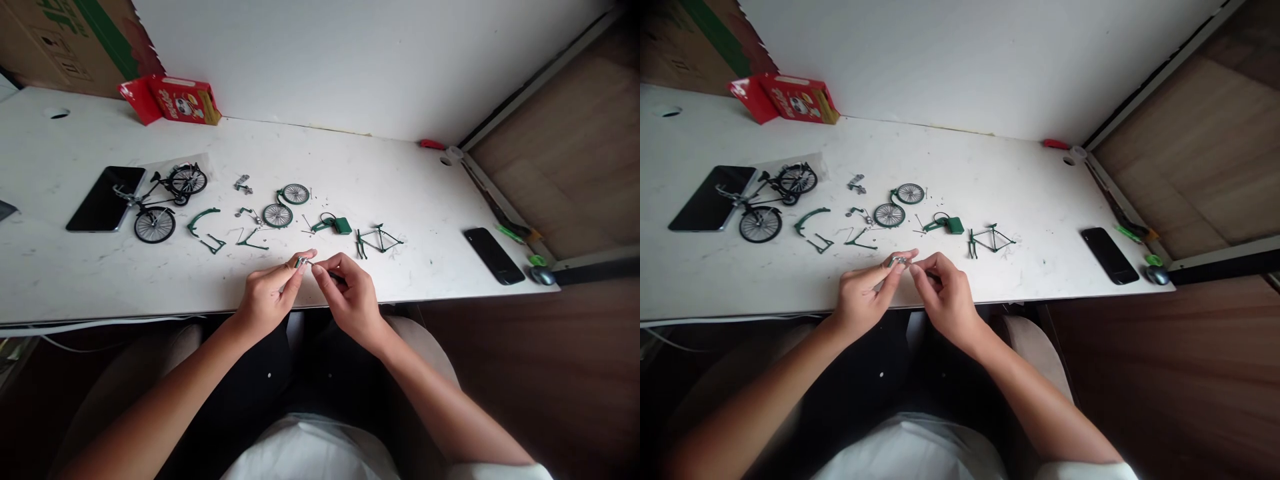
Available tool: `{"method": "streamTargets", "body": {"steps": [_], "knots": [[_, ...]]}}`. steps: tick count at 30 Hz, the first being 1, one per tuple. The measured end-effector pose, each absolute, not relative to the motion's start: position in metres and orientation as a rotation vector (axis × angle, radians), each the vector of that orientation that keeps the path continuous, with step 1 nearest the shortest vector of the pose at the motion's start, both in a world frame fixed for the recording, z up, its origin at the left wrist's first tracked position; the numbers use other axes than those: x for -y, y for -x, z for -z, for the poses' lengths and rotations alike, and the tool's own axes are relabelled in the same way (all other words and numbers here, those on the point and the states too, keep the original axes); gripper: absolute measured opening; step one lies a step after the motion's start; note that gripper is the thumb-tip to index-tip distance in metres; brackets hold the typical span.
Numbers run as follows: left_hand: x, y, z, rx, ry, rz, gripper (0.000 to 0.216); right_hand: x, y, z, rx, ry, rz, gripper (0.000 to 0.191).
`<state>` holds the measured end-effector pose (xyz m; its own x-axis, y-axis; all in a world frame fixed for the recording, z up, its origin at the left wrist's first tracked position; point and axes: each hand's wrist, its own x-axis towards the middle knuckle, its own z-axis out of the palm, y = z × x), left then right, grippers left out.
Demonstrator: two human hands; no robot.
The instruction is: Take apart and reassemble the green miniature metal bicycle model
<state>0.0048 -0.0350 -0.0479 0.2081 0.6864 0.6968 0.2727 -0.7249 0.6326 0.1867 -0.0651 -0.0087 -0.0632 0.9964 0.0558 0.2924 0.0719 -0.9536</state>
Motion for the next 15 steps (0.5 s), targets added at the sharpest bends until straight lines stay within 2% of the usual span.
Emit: {"method": "streamTargets", "body": {"steps": [7, 9, 12, 14, 15], "knots": [[0.035, -0.005, 0.051, -0.892, -2.256, -1.539, 0.053, 0.061, -0.187, -0.009, 1.001, 1.208, -1.691, 0.038], [0.035, -0.005, 0.052, -0.884, -2.266, -1.525, 0.054, 0.064, -0.19, -0.01, 0.952, 1.185, -1.784, 0.04], [0.035, -0.006, 0.052, -0.914, -2.221, -1.499, 0.05, 0.071, -0.204, -0.011, 1.004, 1.235, -1.756, 0.044], [0.035, -0.006, 0.052, -0.971, -2.116, -1.5, 0.042, 0.073, -0.229, -0.011, 1.062, 1.305, -1.576, 0.048], [0.035, -0.006, 0.052, -1.0, -2.054, -1.496, 0.037, 0.073, -0.248, -0.01, 1.116, 1.358, -1.368, 0.05]]}}
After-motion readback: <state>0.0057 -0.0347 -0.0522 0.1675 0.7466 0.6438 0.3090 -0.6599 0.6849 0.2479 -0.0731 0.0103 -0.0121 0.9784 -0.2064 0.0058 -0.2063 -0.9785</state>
